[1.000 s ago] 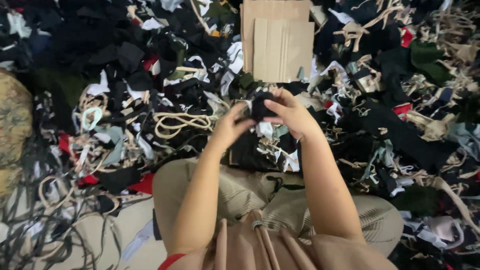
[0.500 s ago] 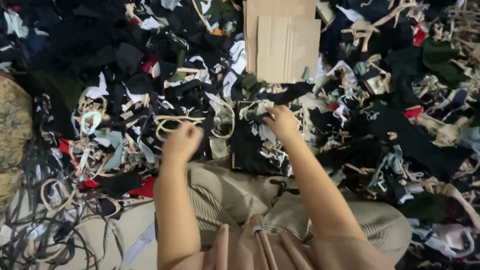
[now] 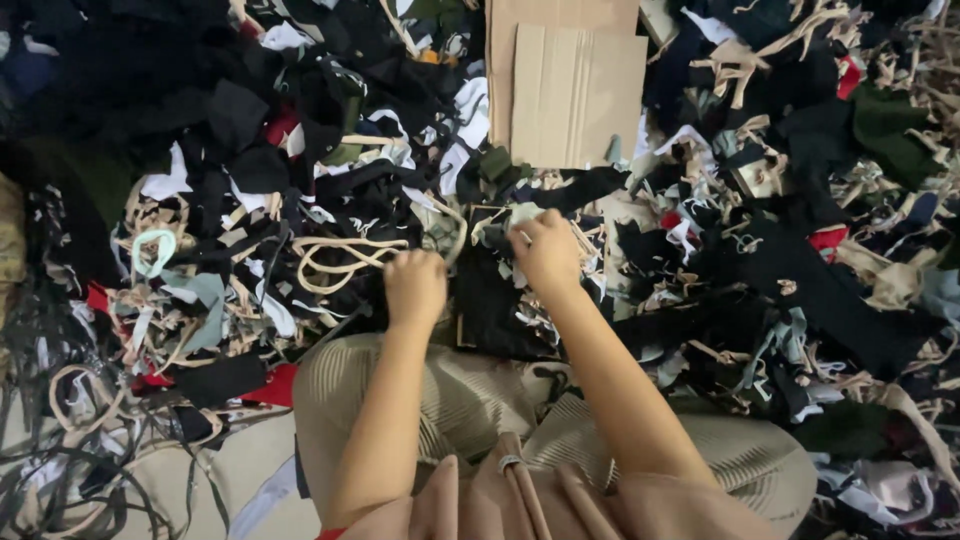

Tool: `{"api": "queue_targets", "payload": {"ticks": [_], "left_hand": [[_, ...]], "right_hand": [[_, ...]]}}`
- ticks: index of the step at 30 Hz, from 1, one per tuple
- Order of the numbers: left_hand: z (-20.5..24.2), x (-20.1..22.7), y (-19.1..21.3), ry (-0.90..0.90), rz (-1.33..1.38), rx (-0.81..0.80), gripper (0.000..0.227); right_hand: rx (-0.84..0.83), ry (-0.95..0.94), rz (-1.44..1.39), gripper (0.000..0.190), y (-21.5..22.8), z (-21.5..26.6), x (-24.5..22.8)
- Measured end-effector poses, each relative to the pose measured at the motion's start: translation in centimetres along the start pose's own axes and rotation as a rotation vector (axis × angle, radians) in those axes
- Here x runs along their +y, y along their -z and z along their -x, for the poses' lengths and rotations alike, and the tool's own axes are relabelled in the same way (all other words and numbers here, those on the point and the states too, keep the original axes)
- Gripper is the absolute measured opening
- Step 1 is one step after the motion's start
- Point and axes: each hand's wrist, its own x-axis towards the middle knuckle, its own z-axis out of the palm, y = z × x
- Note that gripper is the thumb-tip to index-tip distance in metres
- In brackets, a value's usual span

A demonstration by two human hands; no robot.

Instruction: Wrapping individual fabric scraps around rectangular cardboard pieces

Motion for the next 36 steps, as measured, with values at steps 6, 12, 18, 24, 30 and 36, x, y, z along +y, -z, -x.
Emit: {"api": "queue_targets", "payload": {"ticks": [6,12,18,24,30,36], "left_hand": [[-1.2,-8.0,5.7,0.577,-0.042,0.434,0.039],[-3.0,3.6,5.4,0.18,0.946,0.205,0.028],[-3.8,5.4,-2.1,0.006,0.249,-0.076,0.012],[-3.4,6.9,-6.4,0.025,0.392,-0.084,0.011],[-5.7,6.4,-5.1,0.127,0.434,-0.057,0.017],[-12.8,2.9,-11.1,0.186,0.805,-0.019,0.053]], "right_hand": [[0.101,-0.007,-0.035,0.027,-0.1,-2.1,1.0],[-0.103,0.139,0.093,0.041,-3.5,-1.2,-0.8],[-0.173,-0.098,-0.15,0.02,1.8,-0.5,-3.4],[-0.363,-0.298,-0.255,0.017,-4.0,-2.0,0.6],[0.036,-0.071,-0.304,0.014,-3.1,-7.4,1.3],[-0.307,-0.083,-0.07,0.066,-6.2,-12.6,-2.3]]}}
